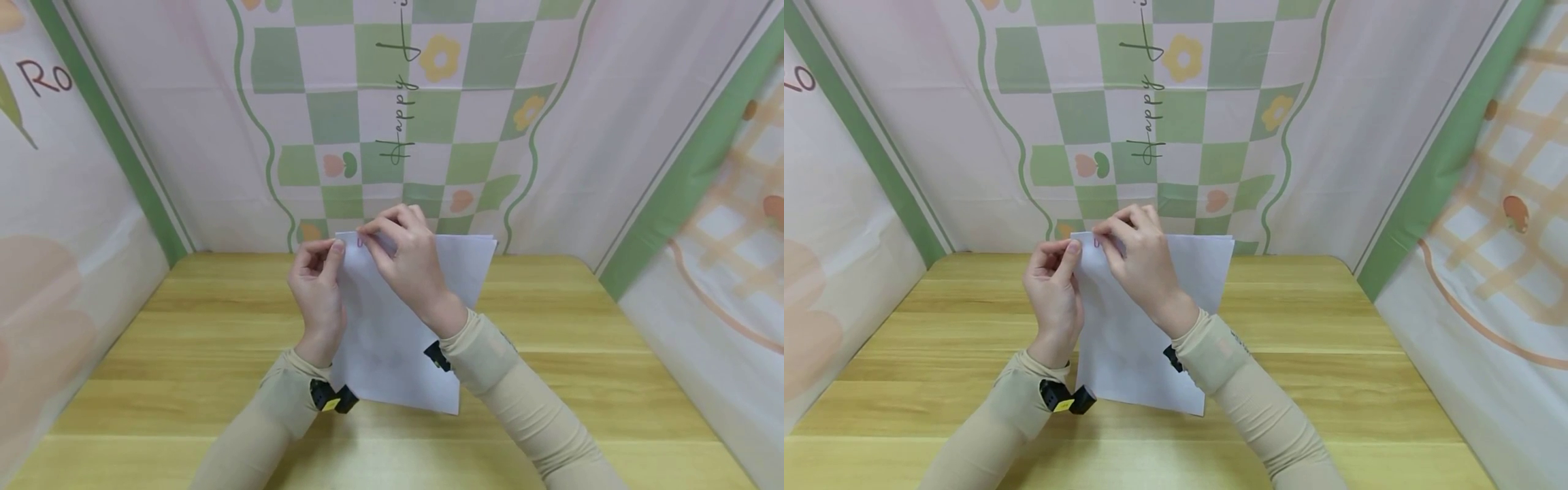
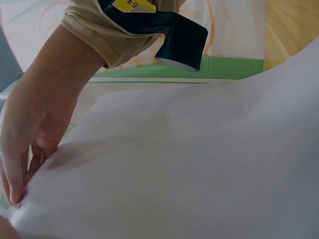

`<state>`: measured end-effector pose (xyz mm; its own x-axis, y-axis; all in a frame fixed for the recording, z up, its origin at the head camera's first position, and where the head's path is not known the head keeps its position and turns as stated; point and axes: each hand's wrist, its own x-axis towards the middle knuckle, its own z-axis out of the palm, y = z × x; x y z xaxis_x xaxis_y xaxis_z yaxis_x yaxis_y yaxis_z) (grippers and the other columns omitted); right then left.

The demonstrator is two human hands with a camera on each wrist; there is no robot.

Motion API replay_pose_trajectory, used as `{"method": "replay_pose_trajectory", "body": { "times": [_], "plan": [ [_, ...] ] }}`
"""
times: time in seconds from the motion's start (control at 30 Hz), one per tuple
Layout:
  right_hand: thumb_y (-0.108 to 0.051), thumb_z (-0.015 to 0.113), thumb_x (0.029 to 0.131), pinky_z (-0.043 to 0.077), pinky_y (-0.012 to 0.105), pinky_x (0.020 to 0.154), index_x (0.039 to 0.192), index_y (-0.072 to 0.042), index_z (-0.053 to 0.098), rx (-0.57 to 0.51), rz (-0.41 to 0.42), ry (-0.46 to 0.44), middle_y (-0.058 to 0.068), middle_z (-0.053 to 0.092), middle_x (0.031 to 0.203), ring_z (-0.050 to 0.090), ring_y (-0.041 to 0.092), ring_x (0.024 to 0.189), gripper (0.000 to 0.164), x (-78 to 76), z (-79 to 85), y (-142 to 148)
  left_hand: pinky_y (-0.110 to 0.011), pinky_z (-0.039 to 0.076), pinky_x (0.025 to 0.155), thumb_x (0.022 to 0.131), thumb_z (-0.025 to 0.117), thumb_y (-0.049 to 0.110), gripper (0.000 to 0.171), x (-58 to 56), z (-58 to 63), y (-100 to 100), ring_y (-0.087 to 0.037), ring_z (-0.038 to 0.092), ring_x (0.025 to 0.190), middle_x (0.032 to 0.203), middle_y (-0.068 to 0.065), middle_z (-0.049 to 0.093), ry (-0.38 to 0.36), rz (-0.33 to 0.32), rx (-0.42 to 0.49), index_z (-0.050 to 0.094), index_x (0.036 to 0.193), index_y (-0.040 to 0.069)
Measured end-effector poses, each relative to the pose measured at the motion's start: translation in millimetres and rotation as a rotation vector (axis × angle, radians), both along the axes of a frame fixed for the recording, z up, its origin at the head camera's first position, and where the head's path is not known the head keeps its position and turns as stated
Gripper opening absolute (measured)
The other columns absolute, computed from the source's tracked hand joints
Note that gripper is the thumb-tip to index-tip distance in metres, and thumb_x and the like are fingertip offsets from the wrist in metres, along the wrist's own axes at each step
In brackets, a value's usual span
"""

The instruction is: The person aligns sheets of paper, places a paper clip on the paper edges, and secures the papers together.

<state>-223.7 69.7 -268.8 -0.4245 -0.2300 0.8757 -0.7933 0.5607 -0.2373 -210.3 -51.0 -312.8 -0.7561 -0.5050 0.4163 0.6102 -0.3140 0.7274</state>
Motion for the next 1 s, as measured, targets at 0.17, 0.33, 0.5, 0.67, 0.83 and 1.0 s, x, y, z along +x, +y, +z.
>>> {"method": "replay_pose_trajectory", "body": {
  "times": [0.17,0.33,0.5,0.67,0.83,1.0],
  "plan": [
    [-0.010,0.071,0.085,0.044,0.029,0.074,0.086,-0.007,0.073,-0.002,-0.002,-0.002,0.005,0.060,0.087,0.050,0.022,0.085,0.004,0.7,-0.8,-0.9,-0.019,0.045,0.070,0.084,0.070,0.007,0.009,0.1,-0.7,0.2,-0.012,0.054,0.080,0.086,0.000,0.060,0.001,-0.007,0.000,0.064,0.088,0.001],
    [-0.010,0.070,0.085,0.044,0.029,0.074,0.086,-0.007,0.073,-0.005,0.001,0.000,0.005,0.060,0.087,0.050,0.022,0.085,0.004,1.4,-0.9,-1.8,-0.019,0.046,0.071,0.084,0.070,0.008,0.008,0.9,0.0,0.2,-0.012,0.054,0.080,0.087,-0.001,0.060,0.007,-0.023,0.012,0.064,0.087,0.004],
    [-0.011,0.070,0.085,0.043,0.029,0.074,0.086,-0.008,0.074,-0.003,-0.001,0.006,0.005,0.060,0.087,0.050,0.022,0.085,0.005,0.3,-2.0,-2.1,-0.019,0.045,0.071,0.085,0.070,0.006,0.005,0.7,-1.0,-0.1,-0.012,0.054,0.080,0.086,-0.001,0.060,0.007,-0.023,0.017,0.065,0.085,0.008],
    [-0.011,0.070,0.085,0.044,0.029,0.074,0.087,-0.008,0.074,-0.001,-0.002,0.017,0.005,0.063,0.086,0.051,0.021,0.085,0.005,-1.9,-3.6,-1.6,-0.018,0.046,0.071,0.084,0.069,0.004,0.011,-0.7,-2.5,0.0,-0.012,0.054,0.080,0.085,0.000,0.061,0.003,-0.015,0.015,0.065,0.083,0.014],
    [-0.013,0.068,0.087,0.046,0.030,0.079,0.094,-0.006,0.072,-0.004,0.005,0.000,0.005,0.070,0.089,0.054,0.021,0.089,0.010,-2.8,-5.8,0.9,-0.019,0.045,0.071,0.083,0.070,0.004,0.009,-2.2,-3.1,1.0,-0.012,0.055,0.080,0.084,0.001,0.061,-0.005,-0.004,0.014,0.065,0.083,0.010],
    [-0.017,0.062,0.091,0.046,0.030,0.077,0.092,-0.006,0.071,-0.023,-0.062,-0.003,0.005,0.072,0.087,0.056,0.020,0.084,0.014,-4.2,-5.4,8.2,-0.020,0.046,0.071,0.084,0.070,0.005,0.009,-2.5,-3.4,1.6,-0.013,0.055,0.080,0.084,-0.001,0.061,-0.019,-0.006,-0.004,0.064,0.088,0.000]
  ]
}}
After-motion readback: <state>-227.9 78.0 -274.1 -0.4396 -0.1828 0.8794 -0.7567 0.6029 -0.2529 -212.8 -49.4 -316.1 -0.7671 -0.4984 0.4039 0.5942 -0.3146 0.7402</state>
